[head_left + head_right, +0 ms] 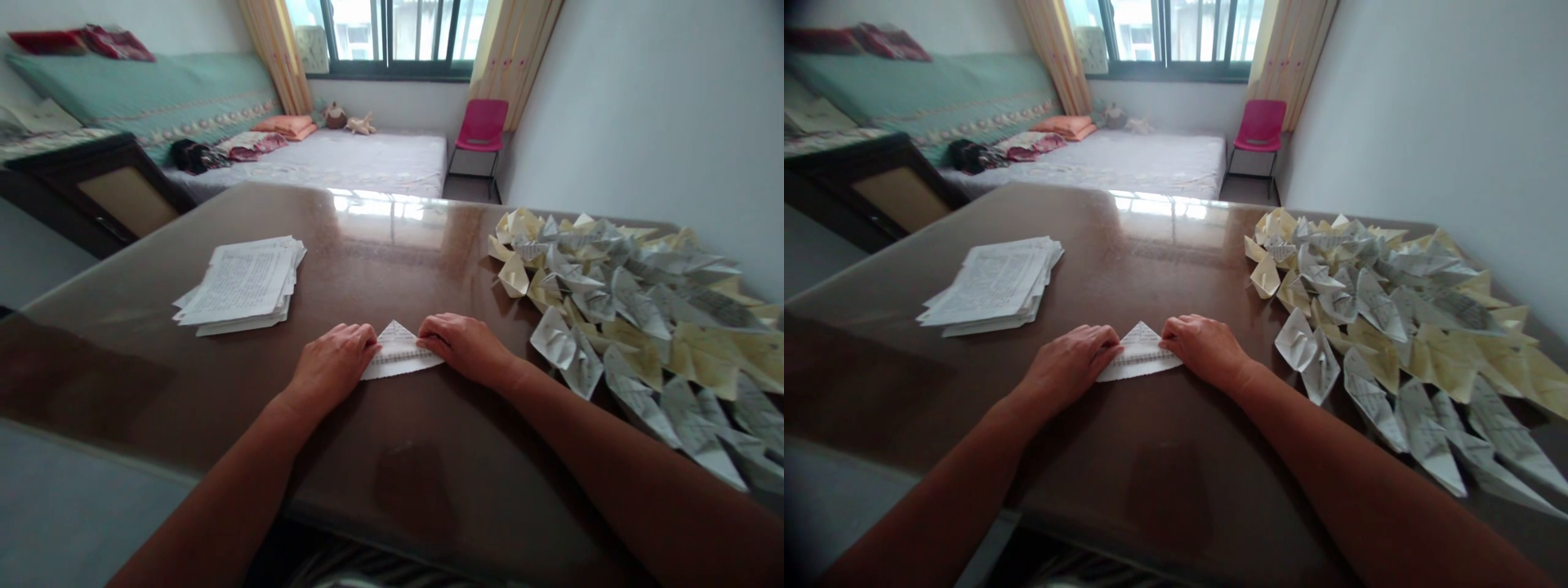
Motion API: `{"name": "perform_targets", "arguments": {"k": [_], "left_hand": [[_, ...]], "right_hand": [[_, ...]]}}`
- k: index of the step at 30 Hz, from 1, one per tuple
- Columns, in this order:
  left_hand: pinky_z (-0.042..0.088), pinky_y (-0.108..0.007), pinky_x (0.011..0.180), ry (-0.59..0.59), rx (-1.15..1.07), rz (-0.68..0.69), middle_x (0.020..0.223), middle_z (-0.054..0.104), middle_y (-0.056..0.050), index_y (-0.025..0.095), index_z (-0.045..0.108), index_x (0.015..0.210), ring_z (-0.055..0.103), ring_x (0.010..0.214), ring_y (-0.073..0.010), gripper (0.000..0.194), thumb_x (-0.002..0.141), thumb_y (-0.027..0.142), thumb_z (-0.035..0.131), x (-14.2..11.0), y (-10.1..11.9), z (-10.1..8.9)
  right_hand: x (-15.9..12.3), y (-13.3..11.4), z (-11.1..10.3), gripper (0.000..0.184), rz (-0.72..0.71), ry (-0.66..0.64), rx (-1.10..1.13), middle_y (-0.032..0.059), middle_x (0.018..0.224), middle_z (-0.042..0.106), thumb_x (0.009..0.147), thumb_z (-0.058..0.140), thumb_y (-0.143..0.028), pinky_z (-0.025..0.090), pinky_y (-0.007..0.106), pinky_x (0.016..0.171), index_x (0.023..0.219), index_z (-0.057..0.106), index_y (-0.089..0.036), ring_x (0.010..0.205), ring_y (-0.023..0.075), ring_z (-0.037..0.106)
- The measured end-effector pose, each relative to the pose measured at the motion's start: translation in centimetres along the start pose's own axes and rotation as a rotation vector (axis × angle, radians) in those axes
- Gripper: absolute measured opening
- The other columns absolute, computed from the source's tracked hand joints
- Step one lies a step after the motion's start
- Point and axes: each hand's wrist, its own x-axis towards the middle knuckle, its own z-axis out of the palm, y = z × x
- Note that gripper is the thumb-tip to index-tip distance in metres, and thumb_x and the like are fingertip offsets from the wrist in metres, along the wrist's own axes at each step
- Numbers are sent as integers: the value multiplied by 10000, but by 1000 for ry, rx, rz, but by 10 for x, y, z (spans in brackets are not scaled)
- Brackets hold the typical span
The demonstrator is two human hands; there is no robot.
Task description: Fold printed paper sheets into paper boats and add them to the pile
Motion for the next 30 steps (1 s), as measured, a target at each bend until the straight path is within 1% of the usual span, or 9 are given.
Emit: {"name": "perform_targets", "arguments": {"k": [7,9,13,16,18,22,24,26,30], "left_hand": [[429,-262,601,85,148,-10,853,640,-26,223,551,894,567,857,-197,212,948,372,410,-2,5,9],[454,-279,642,132,204,5,887,631,-44,216,570,914,553,901,-210,199,950,335,415,-4,9,9],[448,-362,886,241,201,244,1150,586,-72,228,588,1121,468,1123,-245,239,943,226,427,-10,19,9],[450,-348,897,149,146,394,1194,569,-54,261,533,1248,475,1111,-224,326,946,211,418,-14,26,13],[460,-344,881,89,153,400,1209,561,-48,267,490,1296,480,1096,-219,361,949,211,412,-15,30,15],[463,-351,887,63,197,374,1236,544,-43,277,438,1339,470,1103,-223,399,947,211,413,-17,33,16],[463,-352,888,66,210,365,1250,535,-41,288,433,1339,466,1112,-226,398,946,224,417,-17,34,15],[464,-353,886,71,214,357,1254,531,-40,295,429,1340,463,1120,-228,400,946,231,420,-18,35,15],[461,-350,892,67,210,356,1264,527,-40,289,429,1340,460,1129,-225,400,946,220,412,-20,35,16]], "right_hand": [[2,-7,-2,167,58,-36,-113,37,930,680,919,509,-358,368,244,695,938,601,-220,864,163,613],[2,-8,-2,162,52,-35,-132,36,933,681,918,507,-357,363,244,687,943,594,-223,867,166,614],[2,-7,2,158,30,-15,-145,36,933,684,920,497,-347,352,244,662,954,586,-222,843,164,616],[3,-3,6,163,15,3,-141,33,917,685,918,499,-346,356,247,662,948,592,-217,842,167,619],[2,0,5,184,21,17,-129,30,924,683,921,494,-359,367,248,669,955,604,-216,847,169,624],[-6,-1,-10,257,39,76,-174,47,1064,652,955,410,-276,398,250,707,1096,623,-245,869,162,639],[-15,-10,-19,319,-44,22,-231,55,1086,645,937,413,-220,415,254,712,1188,601,-276,886,173,649],[-26,-24,-23,343,-118,-99,-311,77,1030,667,923,419,-204,435,274,672,1214,593,-252,861,207,665],[-39,-46,-18,435,-51,-239,-443,176,1041,684,926,324,-119,478,327,653,1323,501,-97,879,267,680]]}}
